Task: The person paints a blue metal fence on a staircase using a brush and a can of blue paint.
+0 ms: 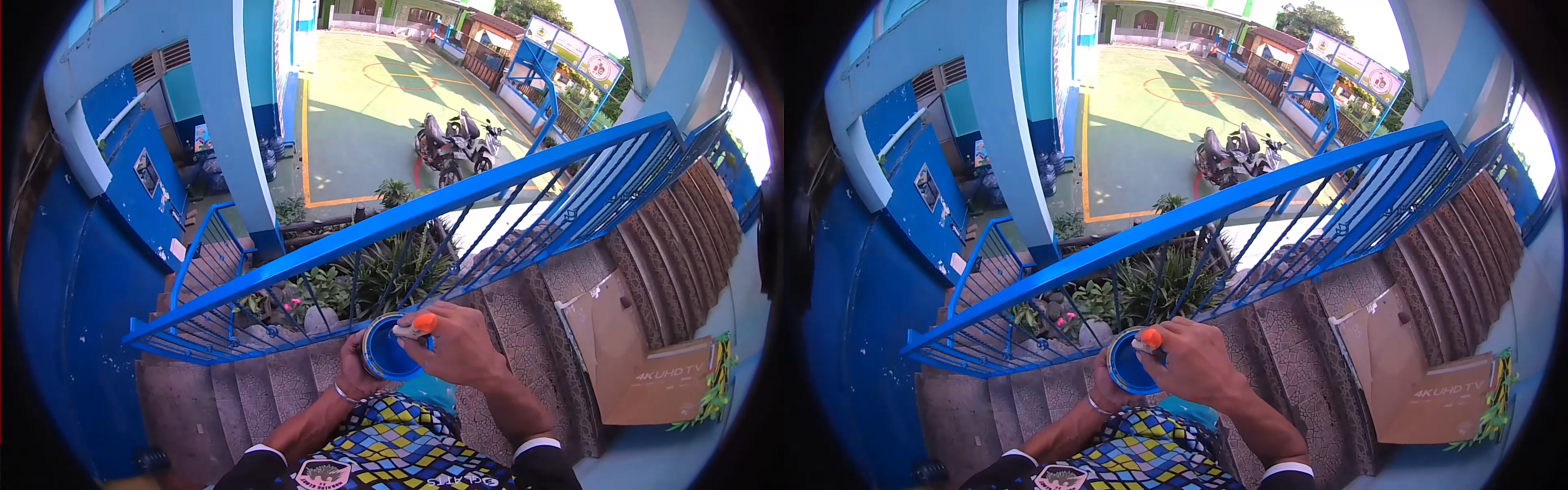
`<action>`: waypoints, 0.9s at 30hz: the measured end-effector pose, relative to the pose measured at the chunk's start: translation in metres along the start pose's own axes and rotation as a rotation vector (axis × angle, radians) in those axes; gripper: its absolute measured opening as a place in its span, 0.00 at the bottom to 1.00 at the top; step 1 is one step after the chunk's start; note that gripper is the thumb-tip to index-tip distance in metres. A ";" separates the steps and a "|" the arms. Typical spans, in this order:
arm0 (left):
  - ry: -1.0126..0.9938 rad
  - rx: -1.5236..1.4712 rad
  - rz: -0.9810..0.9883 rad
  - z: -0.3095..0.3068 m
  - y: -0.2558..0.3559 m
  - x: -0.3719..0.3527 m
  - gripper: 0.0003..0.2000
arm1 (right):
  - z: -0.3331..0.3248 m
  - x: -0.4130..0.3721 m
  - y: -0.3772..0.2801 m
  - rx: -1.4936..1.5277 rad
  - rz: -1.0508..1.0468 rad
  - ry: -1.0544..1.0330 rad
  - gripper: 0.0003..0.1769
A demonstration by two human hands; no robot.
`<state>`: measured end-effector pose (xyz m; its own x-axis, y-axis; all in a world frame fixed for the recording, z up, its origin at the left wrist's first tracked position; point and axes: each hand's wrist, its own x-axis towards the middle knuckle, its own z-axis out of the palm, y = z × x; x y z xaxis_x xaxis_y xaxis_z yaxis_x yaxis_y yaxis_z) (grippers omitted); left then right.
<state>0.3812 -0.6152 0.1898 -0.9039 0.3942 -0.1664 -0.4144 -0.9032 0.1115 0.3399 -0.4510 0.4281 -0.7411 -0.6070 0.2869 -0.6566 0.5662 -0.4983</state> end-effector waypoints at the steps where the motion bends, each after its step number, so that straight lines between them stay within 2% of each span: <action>1: -0.011 -0.004 -0.009 -0.001 0.000 0.001 0.37 | 0.004 -0.001 0.003 -0.027 -0.006 -0.004 0.15; 5: -0.050 -0.052 -0.038 -0.001 -0.004 0.003 0.35 | 0.012 -0.005 0.009 -0.125 0.024 -0.064 0.15; 11: -0.060 -0.096 -0.046 -0.003 -0.001 0.006 0.35 | -0.004 -0.011 0.011 0.155 0.055 0.196 0.15; 16: -0.033 -0.030 -0.042 0.001 0.009 0.000 0.35 | 0.001 -0.010 0.002 0.256 0.252 0.176 0.15; 18: -0.034 0.007 -0.012 -0.012 0.012 -0.003 0.35 | 0.008 -0.008 -0.001 0.254 0.297 0.169 0.15; 22: -0.085 -0.225 -0.030 -0.059 0.017 -0.014 0.29 | 0.022 0.004 -0.015 0.214 0.329 0.158 0.14; 23: -0.025 -0.206 0.015 -0.051 0.022 -0.025 0.27 | 0.026 0.007 -0.019 0.190 0.320 0.162 0.14; 26: -0.042 -0.233 0.088 -0.056 0.029 -0.045 0.26 | 0.035 0.016 -0.029 0.142 0.237 0.228 0.14; 27: -0.031 -0.277 0.125 -0.068 0.029 -0.050 0.26 | 0.042 0.020 -0.040 0.200 0.296 0.233 0.14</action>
<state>0.4214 -0.6728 0.1348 -0.9505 0.2786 -0.1375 -0.2592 -0.9551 -0.1433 0.3575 -0.5088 0.4195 -0.9206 -0.2790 0.2733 -0.3874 0.5637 -0.7295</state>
